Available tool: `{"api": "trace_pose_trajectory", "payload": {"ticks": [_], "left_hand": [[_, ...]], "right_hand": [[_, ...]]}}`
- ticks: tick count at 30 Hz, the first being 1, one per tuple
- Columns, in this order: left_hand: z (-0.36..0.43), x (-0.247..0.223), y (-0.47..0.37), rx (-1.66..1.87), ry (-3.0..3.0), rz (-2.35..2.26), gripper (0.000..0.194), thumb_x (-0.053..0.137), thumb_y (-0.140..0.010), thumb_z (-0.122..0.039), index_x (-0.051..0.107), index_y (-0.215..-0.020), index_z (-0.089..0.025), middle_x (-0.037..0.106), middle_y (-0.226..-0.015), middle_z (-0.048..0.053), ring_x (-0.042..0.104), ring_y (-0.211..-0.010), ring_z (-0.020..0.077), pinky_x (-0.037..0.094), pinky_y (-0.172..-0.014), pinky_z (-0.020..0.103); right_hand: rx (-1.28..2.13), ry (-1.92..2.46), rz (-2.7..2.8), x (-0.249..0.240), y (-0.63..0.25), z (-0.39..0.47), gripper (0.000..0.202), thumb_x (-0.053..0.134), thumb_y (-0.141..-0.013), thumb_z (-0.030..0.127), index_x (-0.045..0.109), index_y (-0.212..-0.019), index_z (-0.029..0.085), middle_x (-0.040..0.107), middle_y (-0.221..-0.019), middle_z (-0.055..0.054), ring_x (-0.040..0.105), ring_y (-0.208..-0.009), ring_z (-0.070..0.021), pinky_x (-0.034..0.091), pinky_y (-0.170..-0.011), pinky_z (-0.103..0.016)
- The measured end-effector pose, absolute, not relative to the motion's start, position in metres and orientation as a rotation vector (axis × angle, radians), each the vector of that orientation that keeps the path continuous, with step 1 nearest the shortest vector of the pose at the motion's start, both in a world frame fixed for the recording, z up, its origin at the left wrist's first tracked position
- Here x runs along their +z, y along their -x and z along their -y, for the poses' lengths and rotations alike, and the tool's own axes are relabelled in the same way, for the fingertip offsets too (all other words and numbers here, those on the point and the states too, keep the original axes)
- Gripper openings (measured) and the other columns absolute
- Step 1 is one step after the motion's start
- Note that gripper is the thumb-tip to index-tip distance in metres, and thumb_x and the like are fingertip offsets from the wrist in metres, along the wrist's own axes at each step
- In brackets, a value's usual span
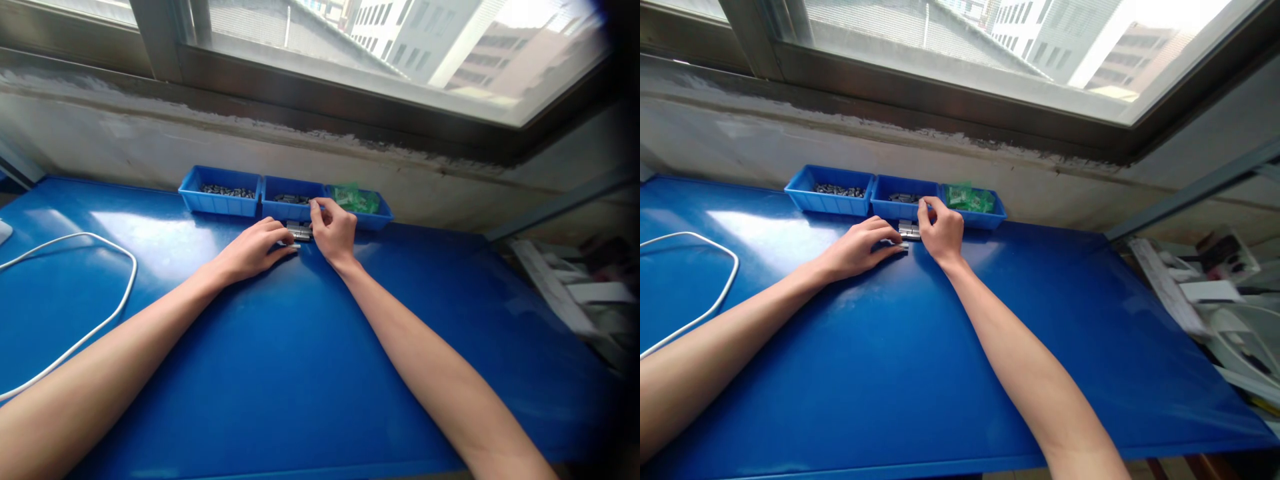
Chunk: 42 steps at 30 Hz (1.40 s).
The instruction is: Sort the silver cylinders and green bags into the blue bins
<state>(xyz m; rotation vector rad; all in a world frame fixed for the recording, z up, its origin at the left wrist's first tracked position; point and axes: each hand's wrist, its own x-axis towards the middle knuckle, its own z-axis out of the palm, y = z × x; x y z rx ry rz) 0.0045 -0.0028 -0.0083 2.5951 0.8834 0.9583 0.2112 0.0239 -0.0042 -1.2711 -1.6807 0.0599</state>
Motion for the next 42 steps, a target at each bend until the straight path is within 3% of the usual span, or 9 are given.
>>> {"api": "trace_pose_trajectory", "payload": {"ticks": [6, 11, 17, 24, 35, 39, 42], "left_hand": [[0.003, -0.002, -0.002, 1.226, -2.282, -1.024, 0.010, 0.072, -0.089, -0.028, 0.073, -0.095, -0.020, 0.076, -0.091, 0.003, 0.068, -0.081, 0.0179, 0.053, -0.078, 0.029], [0.004, 0.003, -0.004, 1.352, -2.055, -1.057, 0.023, 0.077, -0.085, -0.041, 0.077, -0.092, -0.019, 0.078, -0.090, 0.005, 0.068, -0.080, 0.0185, 0.053, -0.076, 0.029], [0.001, 0.003, -0.003, 1.348, -1.827, -1.155, 0.044, 0.069, -0.091, -0.059, 0.077, -0.084, -0.016, 0.077, -0.075, 0.005, 0.066, -0.065, 0.0158, 0.048, -0.063, 0.025], [-0.002, 0.002, 0.000, 1.349, -1.779, -1.161, 0.051, 0.066, -0.090, -0.065, 0.075, -0.078, -0.016, 0.074, -0.070, 0.004, 0.061, -0.060, 0.0150, 0.043, -0.058, 0.025], [0.001, 0.005, -0.001, 1.260, -1.853, -1.146, 0.051, 0.063, -0.094, -0.060, 0.073, -0.074, -0.014, 0.073, -0.070, 0.004, 0.061, -0.063, 0.0139, 0.042, -0.060, 0.024], [0.001, 0.004, -0.003, 1.331, -1.902, -1.202, 0.047, 0.056, -0.099, -0.056, 0.076, -0.085, -0.015, 0.078, -0.083, 0.006, 0.068, -0.074, 0.0175, 0.048, -0.070, 0.026], [0.001, 0.002, -0.004, 1.314, -2.117, -1.197, 0.034, 0.061, -0.097, -0.046, 0.078, -0.093, -0.016, 0.078, -0.094, 0.007, 0.070, -0.085, 0.0202, 0.050, -0.078, 0.029]], "right_hand": [[0.057, 1.232, 1.722, -0.003, -0.211, -0.021, 0.035, 0.051, -0.102, 0.046, 0.075, -0.097, 0.022, 0.071, -0.068, -0.002, 0.067, -0.062, -0.0192, 0.048, -0.063, -0.030], [0.047, 1.228, 1.735, -0.004, -0.211, -0.022, 0.036, 0.050, -0.102, 0.047, 0.076, -0.098, 0.022, 0.070, -0.066, -0.001, 0.066, -0.061, -0.0187, 0.046, -0.060, -0.029], [0.069, 1.187, 1.789, -0.004, -0.210, -0.019, 0.030, 0.054, -0.101, 0.042, 0.076, -0.100, 0.022, 0.070, -0.067, 0.000, 0.063, -0.057, -0.0167, 0.048, -0.063, -0.029], [0.037, 1.039, 2.061, -0.002, -0.206, -0.008, 0.034, 0.064, -0.096, 0.042, 0.073, -0.122, 0.022, 0.075, -0.075, 0.000, 0.064, -0.062, -0.0149, 0.051, -0.073, -0.028], [-0.188, 0.851, 2.225, -0.007, -0.207, -0.011, 0.030, 0.058, -0.103, 0.036, 0.077, -0.116, 0.017, 0.081, -0.088, -0.005, 0.069, -0.064, -0.0149, 0.050, -0.068, -0.027], [-0.215, 0.967, 2.076, -0.008, -0.206, -0.014, 0.032, 0.057, -0.104, 0.040, 0.078, -0.114, 0.017, 0.081, -0.092, -0.006, 0.072, -0.068, -0.0168, 0.050, -0.068, -0.028], [-0.144, 1.141, 1.850, -0.008, -0.208, -0.019, 0.035, 0.057, -0.103, 0.046, 0.078, -0.111, 0.018, 0.079, -0.080, -0.005, 0.072, -0.067, -0.0183, 0.050, -0.066, -0.028]]}}
